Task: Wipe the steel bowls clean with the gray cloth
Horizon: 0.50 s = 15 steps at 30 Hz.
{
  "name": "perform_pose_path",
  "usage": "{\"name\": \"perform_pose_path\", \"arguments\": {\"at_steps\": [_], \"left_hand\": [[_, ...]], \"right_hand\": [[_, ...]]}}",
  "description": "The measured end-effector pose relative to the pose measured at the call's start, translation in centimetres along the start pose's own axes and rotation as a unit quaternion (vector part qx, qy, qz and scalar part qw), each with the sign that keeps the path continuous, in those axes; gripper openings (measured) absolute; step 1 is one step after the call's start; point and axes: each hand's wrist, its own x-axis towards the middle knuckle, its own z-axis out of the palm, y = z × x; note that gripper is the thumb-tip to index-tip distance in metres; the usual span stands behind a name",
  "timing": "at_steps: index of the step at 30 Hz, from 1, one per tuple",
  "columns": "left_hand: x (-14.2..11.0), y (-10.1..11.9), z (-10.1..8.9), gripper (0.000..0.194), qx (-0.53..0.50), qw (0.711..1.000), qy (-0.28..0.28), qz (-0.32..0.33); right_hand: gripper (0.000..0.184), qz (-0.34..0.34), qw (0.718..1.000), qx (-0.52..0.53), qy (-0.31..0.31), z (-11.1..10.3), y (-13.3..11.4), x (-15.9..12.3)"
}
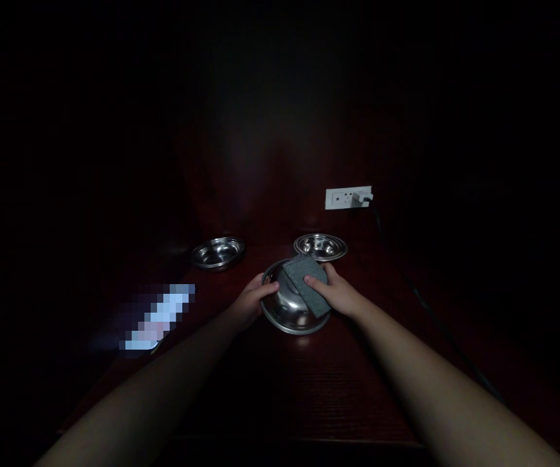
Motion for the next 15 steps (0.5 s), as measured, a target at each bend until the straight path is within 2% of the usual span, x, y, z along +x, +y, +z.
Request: {"name": "perform_pose_path", "arguments": {"at_steps": [6, 15], "left_hand": [[0.28, -0.19, -0.30, 0.046, 0.008, 1.000, -0.014, 0.004], [0.28, -0.22, -0.35, 0.045, 0.012, 1.000, -0.026, 0.007]], "right_hand": [[0.058, -0.007, 1.000, 0.005, -0.005, -0.03, 0.04, 0.05], [0.070, -0.019, 1.000, -0.002, -0.008, -0.09, 0.06, 0.05]]}}
